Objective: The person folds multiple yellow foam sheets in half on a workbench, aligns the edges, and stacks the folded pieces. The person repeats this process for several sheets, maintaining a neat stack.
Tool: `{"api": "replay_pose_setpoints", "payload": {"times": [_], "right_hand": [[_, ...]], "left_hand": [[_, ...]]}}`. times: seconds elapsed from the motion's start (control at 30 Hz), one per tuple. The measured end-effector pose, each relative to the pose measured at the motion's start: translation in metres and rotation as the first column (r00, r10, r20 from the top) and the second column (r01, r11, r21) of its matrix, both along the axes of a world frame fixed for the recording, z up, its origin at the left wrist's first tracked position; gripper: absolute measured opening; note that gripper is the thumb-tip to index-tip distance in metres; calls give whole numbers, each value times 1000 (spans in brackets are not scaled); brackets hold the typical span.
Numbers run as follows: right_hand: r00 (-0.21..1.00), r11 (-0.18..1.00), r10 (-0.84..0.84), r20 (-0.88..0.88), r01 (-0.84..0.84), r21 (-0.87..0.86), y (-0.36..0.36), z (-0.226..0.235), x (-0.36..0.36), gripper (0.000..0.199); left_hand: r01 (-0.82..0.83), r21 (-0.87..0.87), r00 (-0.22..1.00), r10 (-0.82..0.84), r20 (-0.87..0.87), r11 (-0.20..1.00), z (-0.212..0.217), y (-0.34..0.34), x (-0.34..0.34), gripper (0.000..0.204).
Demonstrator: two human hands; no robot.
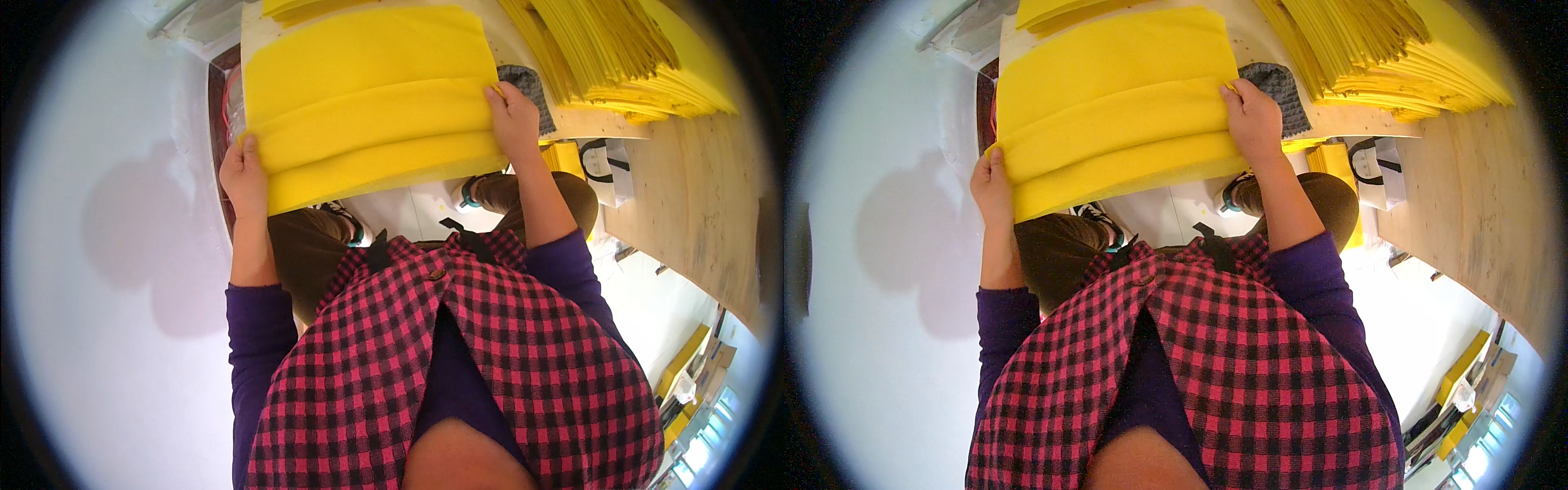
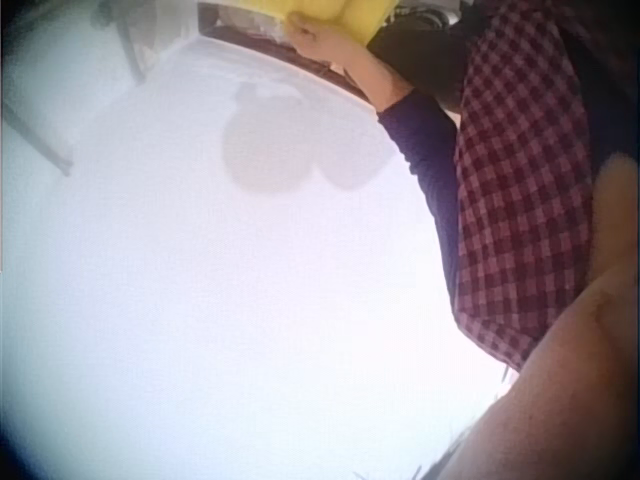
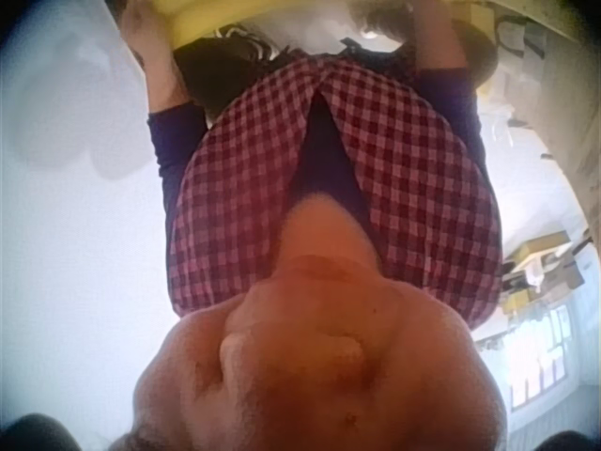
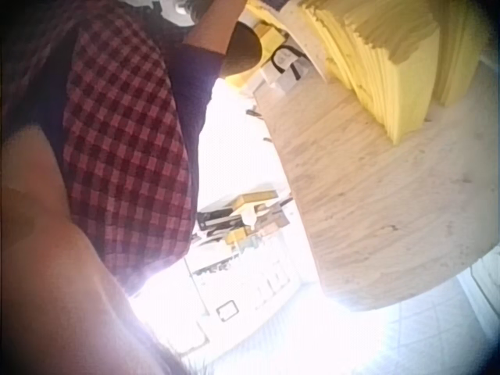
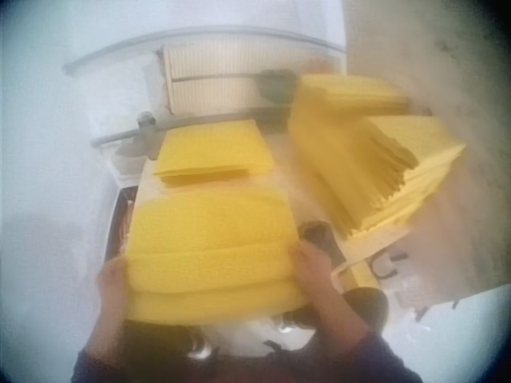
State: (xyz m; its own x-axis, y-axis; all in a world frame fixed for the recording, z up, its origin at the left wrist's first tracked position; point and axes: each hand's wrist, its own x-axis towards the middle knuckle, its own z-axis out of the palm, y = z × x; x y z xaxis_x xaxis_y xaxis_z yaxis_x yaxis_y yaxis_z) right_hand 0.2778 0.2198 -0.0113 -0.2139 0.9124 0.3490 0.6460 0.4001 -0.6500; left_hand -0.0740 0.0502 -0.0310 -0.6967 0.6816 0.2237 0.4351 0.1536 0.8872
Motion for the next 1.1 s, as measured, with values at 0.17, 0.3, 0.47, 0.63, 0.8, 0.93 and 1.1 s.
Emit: {"api": "replay_pose_setpoints", "payload": {"times": [0.17, 0.3, 0.47, 0.63, 0.8, 0.93, 1.1], "right_hand": [[1000, 999, -4, 18, 5, -44, 3, -1, 0, 25], [999, 999, -3, 44, 5, -50, 4, 0, 1, 24], [998, 999, -16, 59, 13, 51, 2, 0, 0, 23], [996, 997, -10, 88, 4, 74, 2, 0, 0, 22], [987, 997, -42, 152, 32, 64, 2, -3, 0, 25], [974, 994, -72, 214, 52, 100, 1, -1, -1, 30], [995, 997, -66, 77, 63, 40, 1, 24, 2, 37]], "left_hand": [[24, -102, 997, -31, -69, 994, 3, 5, -1, 28], [52, -153, 993, -68, -101, 987, 12, 8, -5, 28], [72, -135, 989, -88, -122, 988, 11, 10, -8, 30], [45, -254, 971, -102, -215, 966, 7, 12, -12, 31], [1, -308, 917, -124, -380, 951, 3, 15, -10, 32], [-27, -333, 885, -132, -446, 943, 7, 15, -8, 33], [-49, -361, 882, -129, -452, 931, 10, 16, -4, 34]]}}
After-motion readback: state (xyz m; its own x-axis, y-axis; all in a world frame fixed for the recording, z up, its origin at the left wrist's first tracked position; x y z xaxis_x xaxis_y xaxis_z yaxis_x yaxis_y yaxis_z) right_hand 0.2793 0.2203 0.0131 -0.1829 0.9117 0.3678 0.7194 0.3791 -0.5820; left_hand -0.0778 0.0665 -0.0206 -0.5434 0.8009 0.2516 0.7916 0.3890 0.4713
